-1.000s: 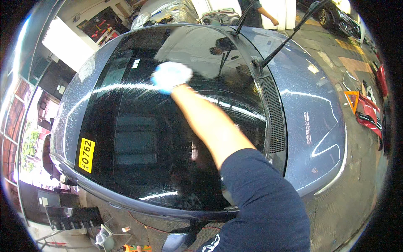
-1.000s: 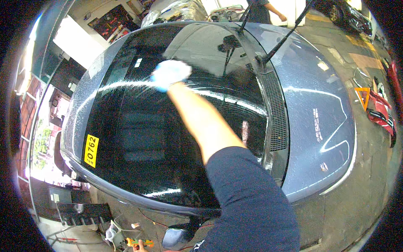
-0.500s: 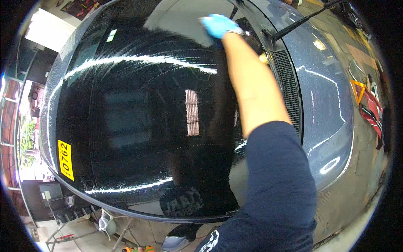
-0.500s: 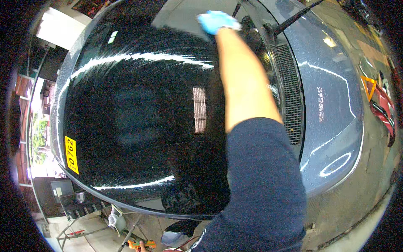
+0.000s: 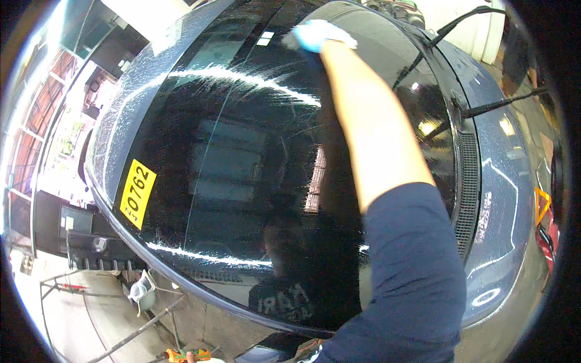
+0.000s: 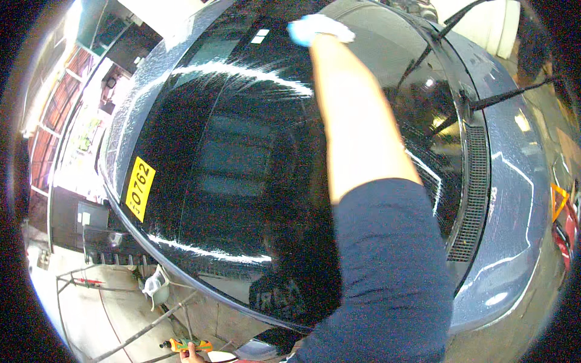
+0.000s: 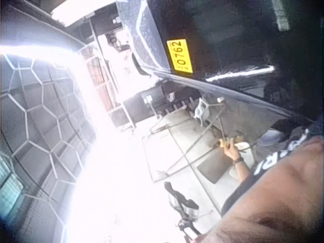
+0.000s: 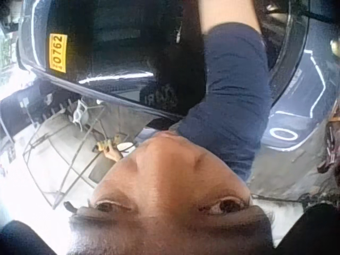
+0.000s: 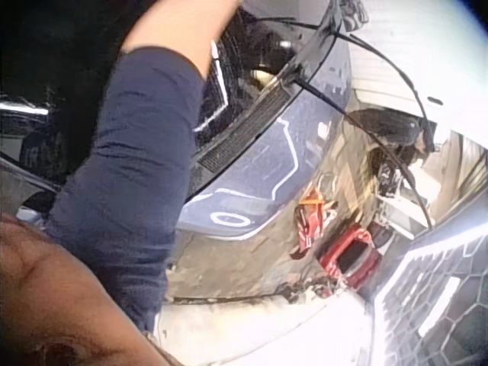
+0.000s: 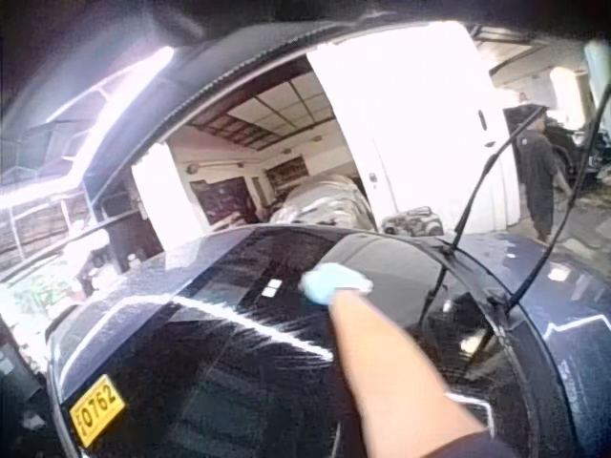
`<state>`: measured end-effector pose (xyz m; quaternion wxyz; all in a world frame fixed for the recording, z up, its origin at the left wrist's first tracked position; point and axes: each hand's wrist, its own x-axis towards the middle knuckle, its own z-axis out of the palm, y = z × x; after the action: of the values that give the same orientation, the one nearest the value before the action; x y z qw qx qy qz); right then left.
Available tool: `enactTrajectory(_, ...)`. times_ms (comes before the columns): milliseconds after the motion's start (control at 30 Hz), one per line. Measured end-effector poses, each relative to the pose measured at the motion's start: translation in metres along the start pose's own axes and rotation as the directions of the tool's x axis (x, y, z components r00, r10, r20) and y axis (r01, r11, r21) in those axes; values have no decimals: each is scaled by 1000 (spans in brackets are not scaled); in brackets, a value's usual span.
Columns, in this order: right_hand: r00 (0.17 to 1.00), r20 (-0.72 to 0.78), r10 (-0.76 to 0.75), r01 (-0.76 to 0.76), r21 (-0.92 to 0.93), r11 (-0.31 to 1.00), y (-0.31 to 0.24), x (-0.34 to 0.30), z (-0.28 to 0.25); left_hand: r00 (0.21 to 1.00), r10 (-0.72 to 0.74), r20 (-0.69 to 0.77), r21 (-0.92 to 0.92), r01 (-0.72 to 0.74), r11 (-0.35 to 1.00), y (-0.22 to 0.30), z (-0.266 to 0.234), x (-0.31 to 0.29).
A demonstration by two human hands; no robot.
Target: The person uses a red air hose to blow air along the window trim and side mirror of a grey car. They then apply a liquid from a yellow bottle onto a cloth and wipe the car's windshield and hood.
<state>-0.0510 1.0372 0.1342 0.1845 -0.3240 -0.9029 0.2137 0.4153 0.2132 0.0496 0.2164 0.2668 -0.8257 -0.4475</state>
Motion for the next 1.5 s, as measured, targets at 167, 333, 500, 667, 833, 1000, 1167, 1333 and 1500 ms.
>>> enactTrajectory(167, 932, -113, -345, 351, 29, 936, -236, -67, 27, 998, -11, -56, 26, 12, 1000, 10, -21, -19)
enactTrajectory(333, 845, -34, -533, 533, 116, 838, -277, -119, 27, 998, 5, -55, -20, -6, 1000, -15, -29, -18)
enactTrajectory(500, 967, 86, -240, 234, 76, 969, -120, -145, -48, 999, -38, -29, 37, 39, 999, -36, -37, -18)
enactTrajectory(667, 992, -109, 62, -58, 41, 997, 289, -121, -15, 987, -75, 144, 84, 63, 994, -40, -11, 18)
enactTrajectory(833, 888, -41, 458, -460, -63, 886, 338, -256, 7, 996, -12, 90, -24, 14, 1000, -115, -54, 4)
enactTrajectory(1000, 961, -117, 251, -256, -30, 966, 278, -151, 6, 989, 29, 146, -122, -11, 992, -124, -33, 23)
enactTrajectory(1167, 974, 82, -213, 221, -113, 969, -126, -147, -17, 994, -19, 105, -74, 27, 997, -88, -53, -11)
enactTrajectory(1333, 917, -100, -387, 388, -2, 921, -318, -215, 32, 997, -40, 68, -86, 46, 995, -97, -60, -28)
enactTrajectory(1500, 897, -30, -441, 441, 127, 888, -287, -258, -19, 996, 14, 92, -71, -8, 997, -105, -47, -19)
